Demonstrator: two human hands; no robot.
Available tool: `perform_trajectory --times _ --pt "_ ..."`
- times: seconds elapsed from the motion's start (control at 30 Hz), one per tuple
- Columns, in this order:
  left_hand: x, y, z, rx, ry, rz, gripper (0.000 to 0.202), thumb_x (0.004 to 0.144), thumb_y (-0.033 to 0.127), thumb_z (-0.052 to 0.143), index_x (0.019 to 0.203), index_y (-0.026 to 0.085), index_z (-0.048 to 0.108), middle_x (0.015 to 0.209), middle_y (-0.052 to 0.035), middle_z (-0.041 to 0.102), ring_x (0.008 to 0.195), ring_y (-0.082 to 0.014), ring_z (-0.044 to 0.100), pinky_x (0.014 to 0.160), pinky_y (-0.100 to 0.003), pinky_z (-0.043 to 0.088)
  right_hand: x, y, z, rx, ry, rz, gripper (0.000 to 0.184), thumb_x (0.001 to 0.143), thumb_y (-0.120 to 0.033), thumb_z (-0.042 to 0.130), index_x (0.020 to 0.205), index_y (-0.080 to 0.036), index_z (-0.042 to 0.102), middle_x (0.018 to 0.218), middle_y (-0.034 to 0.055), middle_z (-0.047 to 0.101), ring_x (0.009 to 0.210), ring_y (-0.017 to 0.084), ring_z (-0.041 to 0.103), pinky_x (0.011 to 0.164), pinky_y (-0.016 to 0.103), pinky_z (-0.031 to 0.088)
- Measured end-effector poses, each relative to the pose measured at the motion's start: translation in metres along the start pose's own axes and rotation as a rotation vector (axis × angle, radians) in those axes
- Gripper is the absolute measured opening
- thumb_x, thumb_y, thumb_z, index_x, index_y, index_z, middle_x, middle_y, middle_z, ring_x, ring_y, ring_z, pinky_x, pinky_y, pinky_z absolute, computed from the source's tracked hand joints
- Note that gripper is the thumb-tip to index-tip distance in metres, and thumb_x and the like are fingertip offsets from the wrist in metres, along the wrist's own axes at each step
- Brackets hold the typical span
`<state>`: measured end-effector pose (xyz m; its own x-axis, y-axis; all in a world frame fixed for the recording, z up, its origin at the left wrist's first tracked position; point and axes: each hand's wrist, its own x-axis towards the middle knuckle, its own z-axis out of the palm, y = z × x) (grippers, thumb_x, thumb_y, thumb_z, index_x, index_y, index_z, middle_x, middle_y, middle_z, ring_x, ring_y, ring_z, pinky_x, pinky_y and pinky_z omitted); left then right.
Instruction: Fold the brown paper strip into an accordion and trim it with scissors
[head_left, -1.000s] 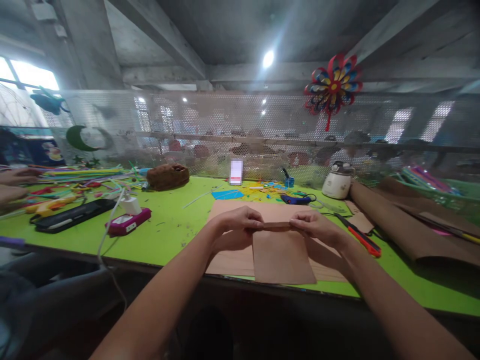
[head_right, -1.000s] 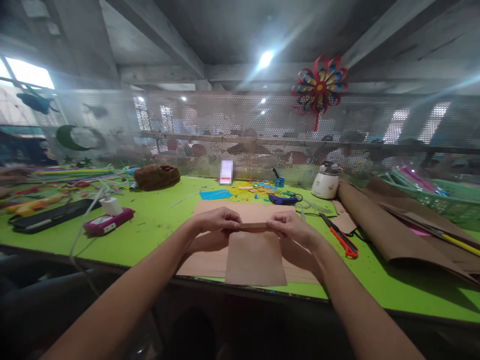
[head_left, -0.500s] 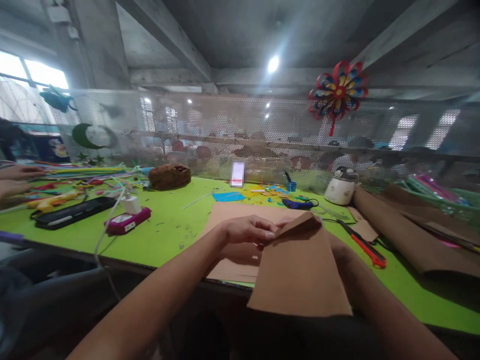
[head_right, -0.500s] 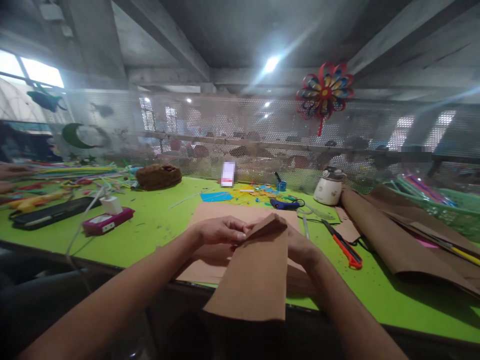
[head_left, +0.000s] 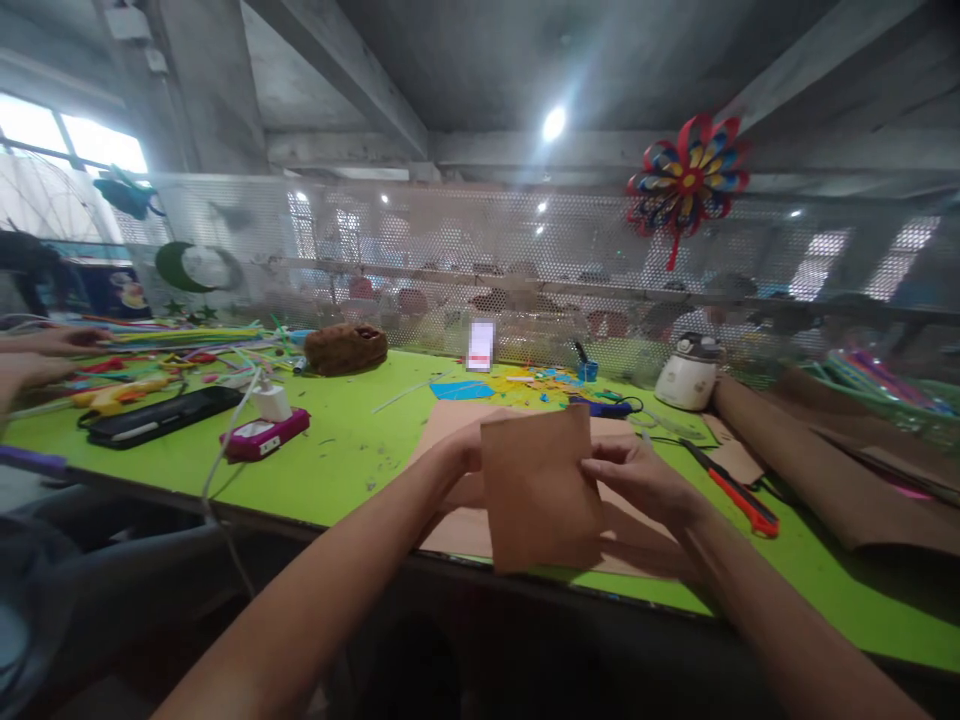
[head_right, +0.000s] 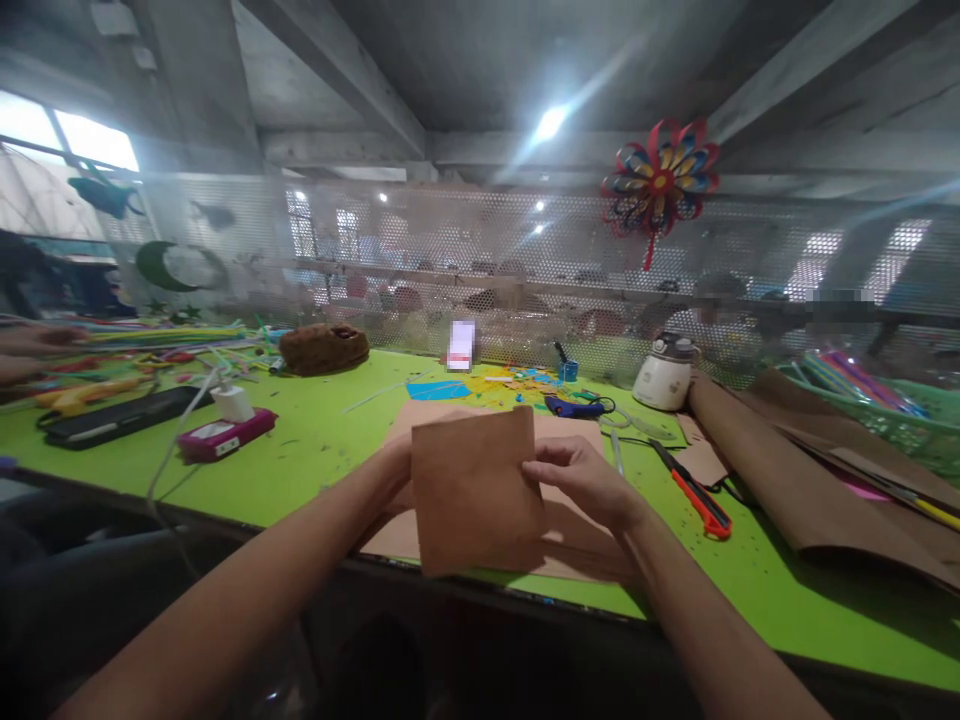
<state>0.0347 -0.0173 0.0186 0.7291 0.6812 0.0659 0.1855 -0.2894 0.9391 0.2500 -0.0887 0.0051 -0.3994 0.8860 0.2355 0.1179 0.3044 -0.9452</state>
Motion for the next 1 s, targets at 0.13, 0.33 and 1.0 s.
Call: perform_trajectory --times 0.13,0.33,1.0 --pt "0.0 0.001 -0.015 -0.175 0.109 0.027 0.039 0.078 0.045 0.059 0.096 0.012 0.064 0.088 -0.0071 0.063 0.073 -0.0119 0.055 0.068 -0.025 0.043 0.005 0.001 -0.001 -0.189 -0.138 0.08 0.037 0.079 -0.047 0.057 0.092 -0.014 0.068 0.089 0.0061 0.065 0.08 0.019 0.057 0.072 0.029 0.044" --pt "0.001 -0.003 -0.01 0.086 0.001 0.096 0.04 0.077 0.048 0.058 0.089 0.011 0.067 0.085 -0.0083 0.066 0.074 -0.0137 0.056 0.069 -0.027 0.042 0.018 -0.001 -0.005 -0.503 -0.297 0.072 0.041 0.083 -0.051 0.047 0.074 -0.014 0.061 0.07 0.0015 0.055 0.064 0.013 0.048 0.061 0.024 0.038" --pt "-0.005 -0.007 0.017 0.842 -0.066 0.148 0.017 0.082 0.023 0.051 0.087 0.013 0.064 0.081 -0.0042 0.061 0.069 -0.0125 0.05 0.06 -0.022 0.035 0.019 0.039 -0.006 -0.617 -0.085 -0.008 0.023 0.078 -0.036 0.058 0.078 -0.014 0.066 0.074 0.0055 0.062 0.067 0.015 0.054 0.059 0.025 0.042"
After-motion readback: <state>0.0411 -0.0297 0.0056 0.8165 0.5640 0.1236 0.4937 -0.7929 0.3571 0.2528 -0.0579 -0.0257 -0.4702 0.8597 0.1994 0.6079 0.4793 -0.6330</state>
